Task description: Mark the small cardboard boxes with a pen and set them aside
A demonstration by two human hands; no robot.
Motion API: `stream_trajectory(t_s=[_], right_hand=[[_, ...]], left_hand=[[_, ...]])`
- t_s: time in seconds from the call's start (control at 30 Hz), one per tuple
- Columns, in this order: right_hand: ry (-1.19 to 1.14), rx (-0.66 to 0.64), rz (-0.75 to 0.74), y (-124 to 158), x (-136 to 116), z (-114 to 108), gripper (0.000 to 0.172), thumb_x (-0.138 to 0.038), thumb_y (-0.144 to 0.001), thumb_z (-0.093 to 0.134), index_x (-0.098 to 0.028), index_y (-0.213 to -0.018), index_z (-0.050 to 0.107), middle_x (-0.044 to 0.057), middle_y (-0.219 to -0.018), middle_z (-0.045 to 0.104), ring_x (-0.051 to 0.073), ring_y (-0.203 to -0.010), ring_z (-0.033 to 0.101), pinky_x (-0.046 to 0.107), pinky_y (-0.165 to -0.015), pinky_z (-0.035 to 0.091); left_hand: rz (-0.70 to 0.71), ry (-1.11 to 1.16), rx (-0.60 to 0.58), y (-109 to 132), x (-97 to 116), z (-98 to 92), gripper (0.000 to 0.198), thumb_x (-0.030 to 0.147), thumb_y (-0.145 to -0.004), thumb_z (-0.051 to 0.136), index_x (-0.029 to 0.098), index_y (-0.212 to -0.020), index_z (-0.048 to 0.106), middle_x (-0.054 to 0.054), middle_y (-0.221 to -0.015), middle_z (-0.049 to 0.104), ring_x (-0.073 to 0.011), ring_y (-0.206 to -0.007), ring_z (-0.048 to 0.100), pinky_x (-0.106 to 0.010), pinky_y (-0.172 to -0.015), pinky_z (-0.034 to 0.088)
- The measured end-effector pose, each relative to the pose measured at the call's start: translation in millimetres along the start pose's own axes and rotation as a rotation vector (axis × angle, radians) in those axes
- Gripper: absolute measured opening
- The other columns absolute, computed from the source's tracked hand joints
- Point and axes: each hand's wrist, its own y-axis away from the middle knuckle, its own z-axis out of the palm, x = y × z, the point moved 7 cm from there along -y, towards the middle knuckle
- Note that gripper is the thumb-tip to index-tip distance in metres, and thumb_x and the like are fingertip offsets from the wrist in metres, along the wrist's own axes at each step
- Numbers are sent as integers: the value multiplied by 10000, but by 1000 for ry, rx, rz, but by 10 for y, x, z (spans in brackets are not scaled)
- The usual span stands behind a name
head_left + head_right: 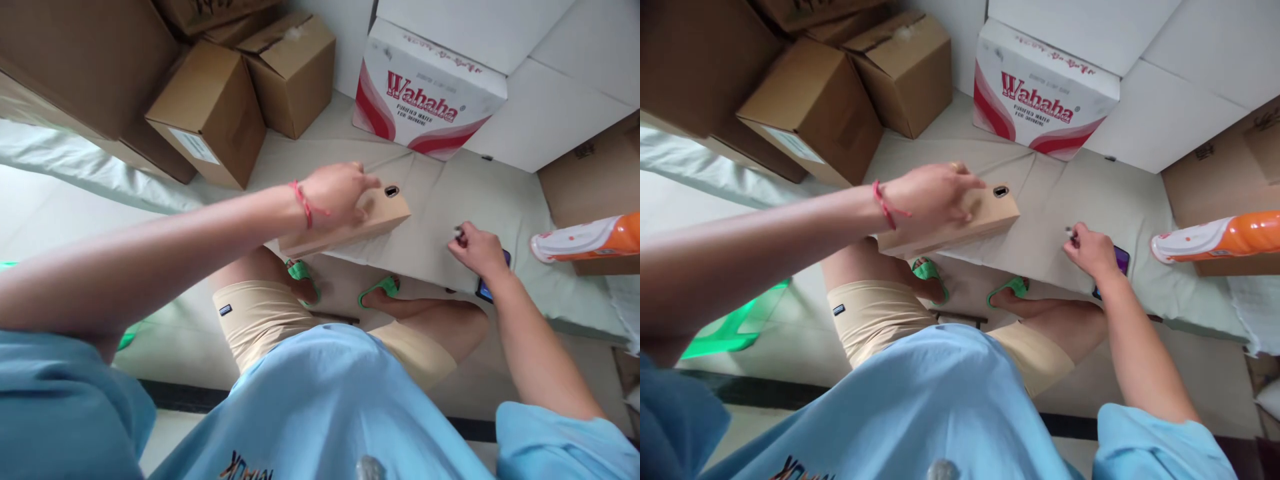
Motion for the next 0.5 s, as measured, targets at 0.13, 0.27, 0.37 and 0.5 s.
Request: stream_trajectory(t_s=[0.13,0.27,0.37,0.5], right_hand=[[-795,304,142,61,0,-299,138,-345,-814,647,-245,-849,560,-25,-619,550,146,-544,498,283,-546,364],[-1416,218,74,72,-486,-520,222,-452,-867,636,-242,-929,602,-60,-588,528,94,-421,344,250,-429,236],[-1554,152,-3,91,-920,-691,228,-410,-828,714,-229,-947,644,-44,-647,607,75,-438,367,234,-425,259],[-1608,244,28,65,-1239,-695,174,-308,-745,753,-230,-822,618,-84,-568,477,70,-468,377,203,-426,223]], left_hand=[[-5,-43,-7,277,200,237,753,479,-941,755,260,-1627,534,-243,-1529,571,-430,-1232,676,-568,-1027,539],[112,-68,21,390,302,374,695,280,-936,716,373,-1606,556,-203,-1524,588,-411,-1229,686,-571,-1023,534],[194,-28,-9,428,323,401,694,266,-912,715,337,-1590,586,-204,-1527,609,-424,-1296,670,-572,-1032,549],[311,57,86,471,350,415,684,144,-874,654,250,-1549,624,-145,-1704,516,-408,-1601,435,-622,-1265,391]])
